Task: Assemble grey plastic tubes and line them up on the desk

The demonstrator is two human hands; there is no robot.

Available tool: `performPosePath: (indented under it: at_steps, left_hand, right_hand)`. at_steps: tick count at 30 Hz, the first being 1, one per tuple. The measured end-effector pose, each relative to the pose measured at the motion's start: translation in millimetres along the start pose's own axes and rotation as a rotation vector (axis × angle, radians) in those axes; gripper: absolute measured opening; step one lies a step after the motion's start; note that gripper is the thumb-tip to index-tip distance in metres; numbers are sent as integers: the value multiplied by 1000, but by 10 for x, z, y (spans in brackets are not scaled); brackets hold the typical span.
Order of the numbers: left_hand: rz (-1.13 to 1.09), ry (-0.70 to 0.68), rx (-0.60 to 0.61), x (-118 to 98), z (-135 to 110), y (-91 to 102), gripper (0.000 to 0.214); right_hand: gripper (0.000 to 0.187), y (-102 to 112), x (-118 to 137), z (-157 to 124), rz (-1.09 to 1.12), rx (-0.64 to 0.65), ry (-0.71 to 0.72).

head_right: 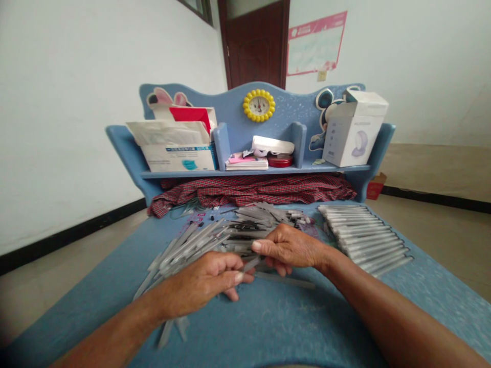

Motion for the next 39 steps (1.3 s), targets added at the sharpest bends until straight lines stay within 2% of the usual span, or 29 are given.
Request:
performPosePath:
  at_steps: [4, 8, 13, 17, 22, 31, 39]
  left_hand:
    - [18, 12, -6, 8, 1, -10, 20]
    - [52, 9, -35, 21, 1, -11, 21]
    - [84, -9, -52, 35, 3, -19, 20]
    - [123, -15, -82, 33, 5, -26, 18]
    - [183, -7, -107, 1, -10, -29, 18]
    - [282, -37, -222, -49, -39, -11, 6]
    - [271, -36, -245, -24, -38, -28, 8]
  right_hand:
    - [45, 1, 13, -2, 28, 1, -2]
    - [51, -6, 15, -4, 10, 11, 18]
    - [44, -36, -33, -9, 50, 13, -15]
    - [50, -51, -44, -5, 21, 24, -3]
    - [39, -53, -58, -18, 119, 17, -67]
    - [52, -103, -38, -4, 5, 43, -64]
    - [53, -116, -48, -9, 6, 34, -85]
Point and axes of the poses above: each hand's wrist, its own z-axis towards the middle knuckle, its own y-axis out of the back of the hand, x = y × z, the point moved 3 cm from there along z, towards the middle knuckle, and after that the axes turned 10 degrees about y, right-handed, at the moved point
